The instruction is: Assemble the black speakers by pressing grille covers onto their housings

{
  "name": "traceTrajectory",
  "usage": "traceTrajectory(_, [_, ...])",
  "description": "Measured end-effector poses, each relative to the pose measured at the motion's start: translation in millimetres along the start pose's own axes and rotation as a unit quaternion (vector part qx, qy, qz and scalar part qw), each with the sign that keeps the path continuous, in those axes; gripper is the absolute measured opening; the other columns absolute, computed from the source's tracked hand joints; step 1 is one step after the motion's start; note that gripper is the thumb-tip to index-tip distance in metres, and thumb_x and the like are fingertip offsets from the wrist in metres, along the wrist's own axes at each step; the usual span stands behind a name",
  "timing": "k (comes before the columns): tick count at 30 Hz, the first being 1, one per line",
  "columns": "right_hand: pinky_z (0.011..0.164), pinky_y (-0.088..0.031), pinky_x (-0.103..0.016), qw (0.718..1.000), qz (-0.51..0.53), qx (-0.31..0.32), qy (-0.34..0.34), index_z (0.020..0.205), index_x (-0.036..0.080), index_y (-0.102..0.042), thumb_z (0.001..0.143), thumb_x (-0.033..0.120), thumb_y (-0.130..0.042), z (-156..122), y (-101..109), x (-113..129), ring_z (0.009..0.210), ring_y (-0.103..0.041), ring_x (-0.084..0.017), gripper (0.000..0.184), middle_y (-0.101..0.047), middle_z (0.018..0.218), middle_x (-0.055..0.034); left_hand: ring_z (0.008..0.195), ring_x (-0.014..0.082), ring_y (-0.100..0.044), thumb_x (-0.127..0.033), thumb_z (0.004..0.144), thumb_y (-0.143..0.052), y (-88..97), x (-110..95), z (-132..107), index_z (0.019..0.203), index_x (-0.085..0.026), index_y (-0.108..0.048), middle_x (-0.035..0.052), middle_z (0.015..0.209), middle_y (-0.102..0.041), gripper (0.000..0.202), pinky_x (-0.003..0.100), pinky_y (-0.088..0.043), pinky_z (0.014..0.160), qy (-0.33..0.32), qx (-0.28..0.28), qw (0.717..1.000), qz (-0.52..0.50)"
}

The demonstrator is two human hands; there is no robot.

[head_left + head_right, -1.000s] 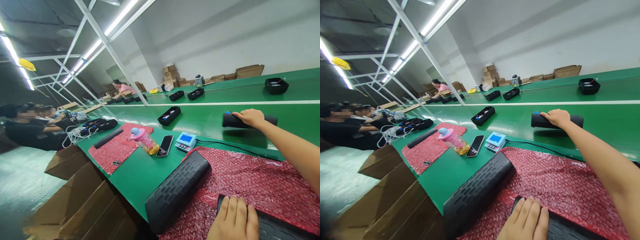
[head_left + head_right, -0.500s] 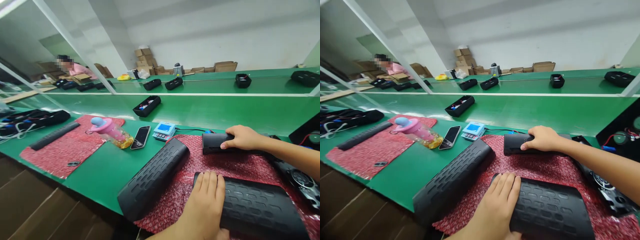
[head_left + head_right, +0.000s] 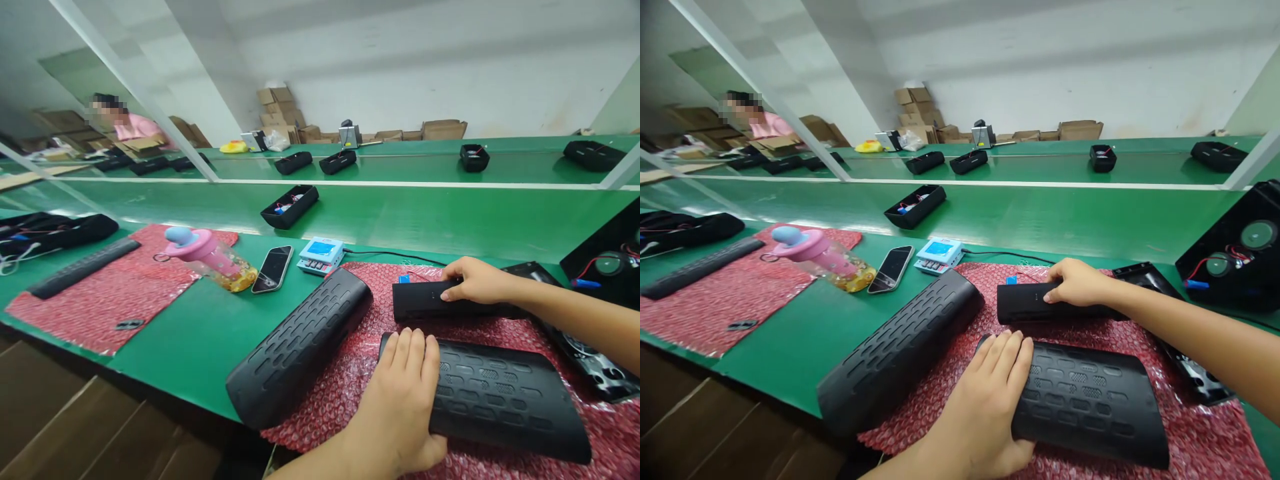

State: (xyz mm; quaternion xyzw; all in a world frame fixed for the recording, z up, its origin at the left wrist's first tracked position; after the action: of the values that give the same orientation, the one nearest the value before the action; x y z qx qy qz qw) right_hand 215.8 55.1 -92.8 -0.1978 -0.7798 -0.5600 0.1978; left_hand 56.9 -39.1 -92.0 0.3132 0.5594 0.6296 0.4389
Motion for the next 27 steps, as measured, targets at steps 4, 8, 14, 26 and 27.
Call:
traceTrajectory(4, [0.050,-0.034,-0.026,0.998,0.013,-0.014,-0.052,0.061,0.017,-0.061,0.062,0.037,-0.064,8,5,-6,0.056,-0.049,-0.015,0.020,-0.054,0.055,0.0021,0.124,0.0360,-0.041,-0.043,0.062,-0.062,1.9,-1,1,0.135,-0.004,-0.038,0.0204,0.136,-0.045,0.086,0.046,-0.030,0.108,0.004,-0.003,1.000,-0.007])
traceTrajectory(8, [0.047,-0.031,-0.026,0.995,-0.007,-0.036,-0.095,0.054,0.018,-0.058,0.057,0.045,-0.071,17,14,-7,0.050,-0.046,-0.014,0.030,-0.050,0.051,0.0018,0.122,0.0350,-0.042,-0.040,0.062,-0.061,3.8,-1,5,0.132,-0.002,-0.041,0.0207,0.131,-0.049,0.082,0.046,-0.030,0.107,0.004,0.006,1.000,-0.021])
traceTrajectory(14, [0.044,-0.032,-0.027,0.987,-0.043,-0.034,-0.152,0.054,0.016,-0.058,0.059,0.033,-0.076,28,24,-12,0.050,-0.051,-0.017,0.025,-0.049,0.052,-0.0003,0.119,0.0356,-0.045,-0.039,0.060,-0.062,5.5,4,21,0.130,-0.001,-0.043,0.0217,0.128,-0.050,0.082,0.047,-0.033,0.106,0.005,0.053,0.998,-0.025])
traceTrajectory(26, [0.069,-0.049,-0.041,0.983,-0.090,-0.077,-0.143,0.069,0.014,-0.069,0.062,0.043,-0.079,50,38,-23,0.077,-0.064,-0.028,0.031,-0.060,0.074,-0.0016,0.104,0.0296,-0.056,-0.049,0.055,-0.070,7.7,19,60,0.126,-0.005,-0.048,0.0141,0.113,-0.060,0.086,0.039,-0.043,0.096,0.017,0.179,0.984,-0.007])
traceTrajectory(27, [0.071,-0.049,-0.043,0.984,-0.087,-0.104,-0.112,0.064,0.013,-0.068,0.060,0.044,-0.081,52,42,-20,0.079,-0.064,-0.029,0.034,-0.060,0.072,-0.0019,0.104,0.0295,-0.056,-0.049,0.055,-0.070,7.4,20,61,0.125,-0.006,-0.048,0.0138,0.113,-0.060,0.085,0.039,-0.044,0.095,0.017,0.183,0.983,-0.004])
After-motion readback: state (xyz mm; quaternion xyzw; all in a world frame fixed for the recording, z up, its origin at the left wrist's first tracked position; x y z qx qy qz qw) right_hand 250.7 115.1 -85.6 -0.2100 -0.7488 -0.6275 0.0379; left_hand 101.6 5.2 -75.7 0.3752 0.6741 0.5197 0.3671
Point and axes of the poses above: each hand's wrist, its own z-axis towards the middle knuckle, its own y-axis out of the back of the hand, x = y × z, the point moved 9 cm from there along z, towards the middle knuckle
